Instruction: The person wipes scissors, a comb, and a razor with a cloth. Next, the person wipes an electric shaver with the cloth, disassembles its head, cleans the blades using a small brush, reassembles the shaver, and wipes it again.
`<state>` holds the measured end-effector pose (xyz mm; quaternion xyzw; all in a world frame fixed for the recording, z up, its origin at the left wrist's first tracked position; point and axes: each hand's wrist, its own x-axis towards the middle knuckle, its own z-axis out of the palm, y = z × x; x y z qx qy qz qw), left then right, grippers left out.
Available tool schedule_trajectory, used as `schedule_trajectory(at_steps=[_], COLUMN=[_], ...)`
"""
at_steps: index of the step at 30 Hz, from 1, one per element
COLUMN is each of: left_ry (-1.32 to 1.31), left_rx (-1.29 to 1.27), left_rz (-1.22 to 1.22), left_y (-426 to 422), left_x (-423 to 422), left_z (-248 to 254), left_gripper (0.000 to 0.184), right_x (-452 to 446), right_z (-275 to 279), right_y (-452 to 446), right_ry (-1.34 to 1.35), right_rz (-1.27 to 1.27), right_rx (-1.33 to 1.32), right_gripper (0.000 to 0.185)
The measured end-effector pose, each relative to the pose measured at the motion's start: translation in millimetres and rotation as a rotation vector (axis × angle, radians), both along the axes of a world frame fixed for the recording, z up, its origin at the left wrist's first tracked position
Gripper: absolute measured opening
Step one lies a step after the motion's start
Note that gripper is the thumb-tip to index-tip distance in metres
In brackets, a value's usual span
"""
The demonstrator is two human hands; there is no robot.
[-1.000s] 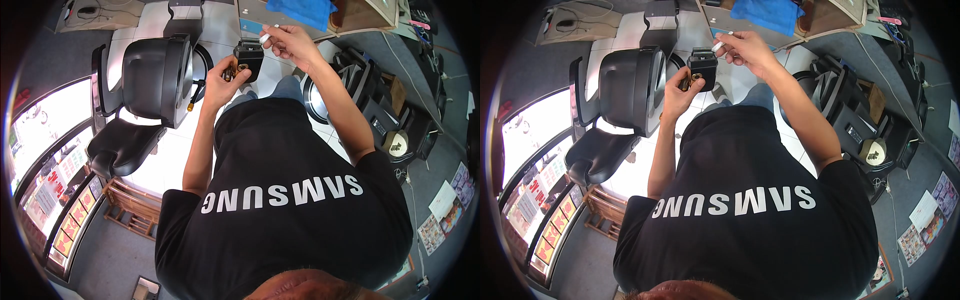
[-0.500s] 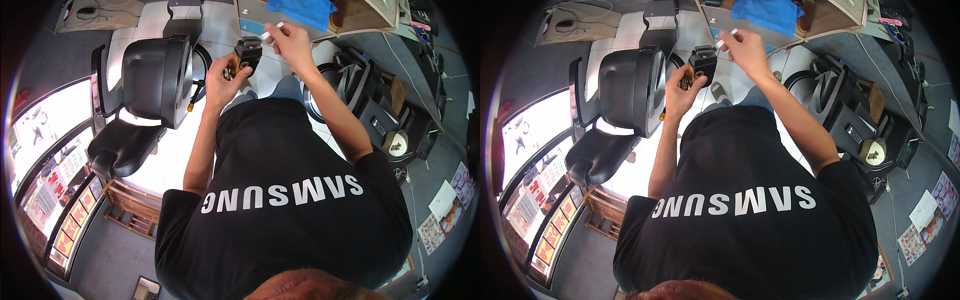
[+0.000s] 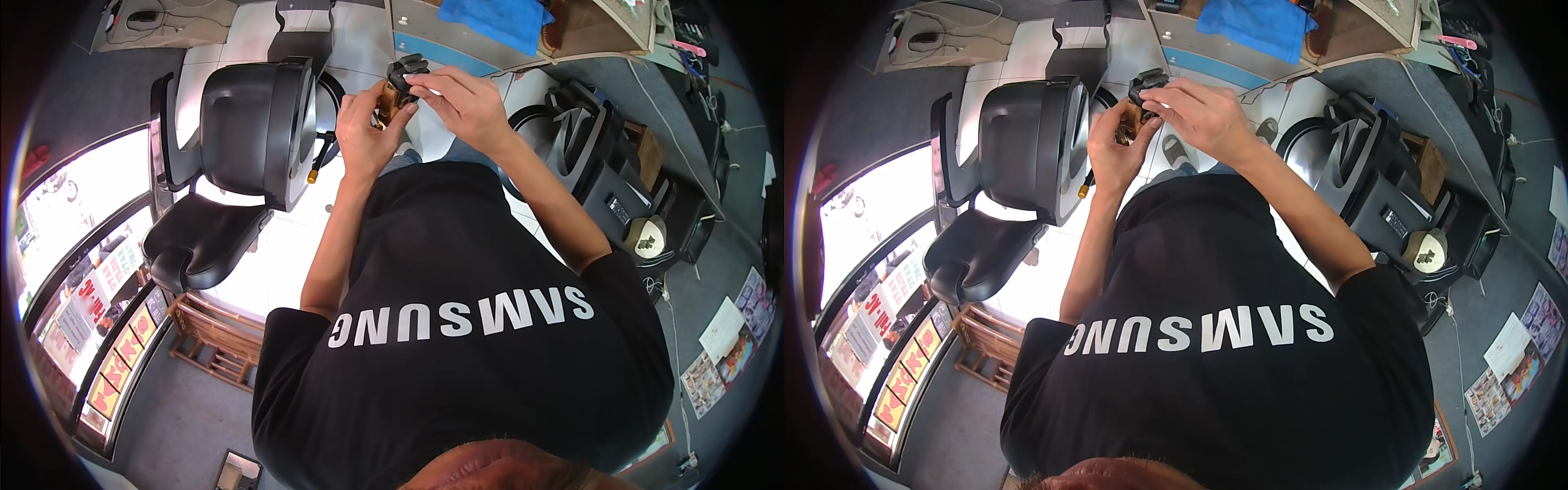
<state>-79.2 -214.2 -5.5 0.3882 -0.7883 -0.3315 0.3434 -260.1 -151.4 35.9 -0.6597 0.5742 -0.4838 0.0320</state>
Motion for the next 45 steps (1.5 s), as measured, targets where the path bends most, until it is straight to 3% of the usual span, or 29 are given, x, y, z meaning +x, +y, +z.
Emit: schedule_trajectory(at_steps=[4,14,34,37,40,45], left_ry=[-0.044,-0.178,-0.162,-0.170,-0.172,-0.159], left_rx=[-0.140,-0.344,-0.322,-0.314,-0.317,-0.294], left_rz=[0.029,0.142,0.146,0.142,0.128,0.046], left_y=[0,2,5,7,7,4], left_x=[-4,-5,0,1,1,4], left_z=[-1,-8,-10,-9,-7,-7], left_gripper=[0.049,0.053,0.055,0.056,0.056,0.054], right_x=[-2,15,27,22,4,-29], right_z=[2,5,11,24,40,59], right_y=[1,2,10,7,-1,-26], right_ry=[0.140,0.030,-0.164,-0.191,-0.274,-0.077], right_rz=[-0.058,-0.148,-0.046,-0.060,-0.061,0.118], right_rx=[0.013,0.056,0.134,0.052,0.209,0.319], right_gripper=[0.021,0.015,0.018,0.015,0.012,0.017])
